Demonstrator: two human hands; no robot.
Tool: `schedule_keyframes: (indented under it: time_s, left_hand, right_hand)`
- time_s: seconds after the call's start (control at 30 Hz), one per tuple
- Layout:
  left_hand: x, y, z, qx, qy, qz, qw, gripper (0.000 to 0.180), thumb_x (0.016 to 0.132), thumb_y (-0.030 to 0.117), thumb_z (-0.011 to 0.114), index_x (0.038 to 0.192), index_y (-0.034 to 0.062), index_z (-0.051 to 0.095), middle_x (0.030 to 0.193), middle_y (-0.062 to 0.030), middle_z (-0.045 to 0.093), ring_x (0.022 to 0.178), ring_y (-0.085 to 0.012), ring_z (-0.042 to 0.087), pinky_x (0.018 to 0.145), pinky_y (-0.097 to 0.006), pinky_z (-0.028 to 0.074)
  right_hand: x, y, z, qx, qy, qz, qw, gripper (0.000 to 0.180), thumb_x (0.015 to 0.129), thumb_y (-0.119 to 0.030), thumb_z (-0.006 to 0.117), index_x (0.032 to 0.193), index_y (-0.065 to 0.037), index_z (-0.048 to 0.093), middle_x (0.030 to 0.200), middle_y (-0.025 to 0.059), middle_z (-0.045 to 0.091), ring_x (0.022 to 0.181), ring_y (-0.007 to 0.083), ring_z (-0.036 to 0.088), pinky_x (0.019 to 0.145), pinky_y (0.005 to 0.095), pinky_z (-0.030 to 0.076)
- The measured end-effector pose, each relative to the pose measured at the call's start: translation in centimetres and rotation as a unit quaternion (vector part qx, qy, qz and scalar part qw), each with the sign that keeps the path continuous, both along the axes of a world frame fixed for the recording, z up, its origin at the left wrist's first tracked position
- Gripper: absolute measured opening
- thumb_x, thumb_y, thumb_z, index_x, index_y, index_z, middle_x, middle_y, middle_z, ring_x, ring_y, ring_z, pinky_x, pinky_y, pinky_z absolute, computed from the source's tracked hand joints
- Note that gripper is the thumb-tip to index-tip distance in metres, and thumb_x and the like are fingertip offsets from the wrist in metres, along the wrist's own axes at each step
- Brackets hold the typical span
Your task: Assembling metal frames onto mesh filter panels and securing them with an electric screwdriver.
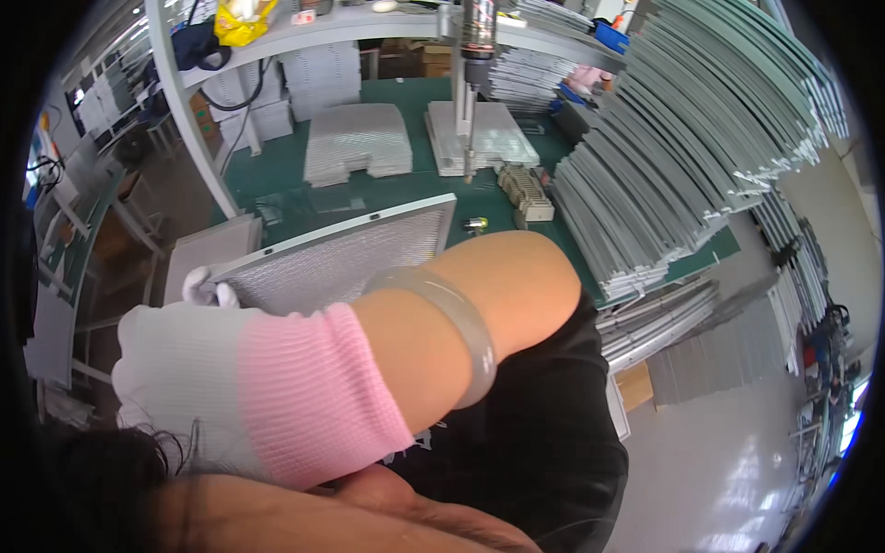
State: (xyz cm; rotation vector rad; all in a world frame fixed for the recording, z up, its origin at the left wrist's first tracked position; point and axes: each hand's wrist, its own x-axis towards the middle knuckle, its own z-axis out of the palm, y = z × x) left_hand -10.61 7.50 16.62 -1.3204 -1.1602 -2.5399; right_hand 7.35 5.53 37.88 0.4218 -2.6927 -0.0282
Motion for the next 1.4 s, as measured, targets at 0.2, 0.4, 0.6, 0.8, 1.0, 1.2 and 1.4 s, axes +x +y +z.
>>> schedule_keyframes:
  time_s: [0.2,0.4,0.6,0.8,1.0,1.2,1.4]
  left_hand:
    - [-0.7,-1.2,-0.8,-0.026,0.048,-0.001,0.999,0.037,0.094,0.002,0.05,0.13,0.0056,0.041,0.104,-0.0088,0.056,0.093,-0.0123,0.049,0.089,-0.029,0.038]
    - [-1.9,-2.0,-0.9,-0.021,0.083,-0.044,0.995,0.039,0.096,0.003,0.047,0.133,0.0079,0.037,0.11,-0.0122,0.056,0.097,-0.0162,0.053,0.091,-0.032,0.042]
    - [-3.6,-2.1,-3.2,-0.007,0.058,-0.084,0.995,0.039,0.095,0.001,0.044,0.133,0.0074,0.037,0.115,-0.0133,0.055,0.101,-0.0185,0.054,0.093,-0.034,0.043]
    - [-3.3,-2.1,-1.6,0.01,0.084,-0.035,0.996,0.035,0.095,0.002,0.043,0.13,0.006,0.039,0.115,-0.015,0.056,0.101,-0.0204,0.058,0.091,-0.035,0.046]
    - [-2.4,-1.7,-1.4,0.031,0.042,-0.053,0.997,0.034,0.097,0.002,0.043,0.13,0.006,0.039,0.115,-0.0126,0.055,0.102,-0.0191,0.056,0.09,-0.034,0.045]
    - [-2.8,-2.6,-0.7,0.013,0.067,-0.045,0.997,0.031,0.098,0.003,0.043,0.129,0.0071,0.042,0.116,-0.0109,0.054,0.103,-0.017,0.055,0.093,-0.033,0.043]
    - [-2.0,-0.3,0.3,-0.059,0.077,0.054,0.994,0.03,0.099,0.005,0.044,0.129,0.0036,0.042,0.121,-0.0067,0.049,0.104,-0.014,0.051,0.093,-0.029,0.04]
  right_hand:
    - [-0.1,0.0,-0.9,0.024,-0.027,-0.015,0.999,0.014,0.069,-0.021,0.063,0.06,-0.01,0.061,0.064,0.0029,0.06,0.067,0.0242,0.062,0.058,0.0343,0.047]
    - [-0.8,0.1,-2.4,0.03,-0.051,-0.022,0.998,0.014,0.069,-0.021,0.063,0.06,-0.01,0.061,0.065,0.003,0.061,0.067,0.0243,0.062,0.058,0.0342,0.047]
    - [-0.7,0.3,-2.7,0.047,-0.065,-0.012,0.997,0.015,0.069,-0.021,0.063,0.06,-0.01,0.062,0.065,0.003,0.061,0.067,0.0244,0.062,0.058,0.0342,0.047]
    - [-0.6,0.5,-3.0,0.057,-0.067,0.012,0.996,0.015,0.069,-0.021,0.063,0.06,-0.01,0.062,0.065,0.0031,0.061,0.067,0.0245,0.062,0.057,0.0341,0.047]
    - [-1.1,0.8,-2.6,0.069,-0.058,0.05,0.995,0.015,0.07,-0.021,0.063,0.06,-0.01,0.062,0.065,0.0032,0.062,0.068,0.0246,0.062,0.057,0.0341,0.047]
    - [-2.2,3.0,-5.1,0.014,0.137,0.126,0.982,0.009,0.068,-0.02,0.067,0.063,-0.013,0.067,0.064,0.0022,0.062,0.065,0.0239,0.065,0.055,0.0368,0.049]
    - [7.2,10.8,-8.8,-0.009,0.281,-0.038,0.959,0.017,0.077,-0.016,0.066,0.093,-0.01,0.069,0.071,0.0026,0.059,0.062,0.0219,0.058,0.052,0.0306,0.044]
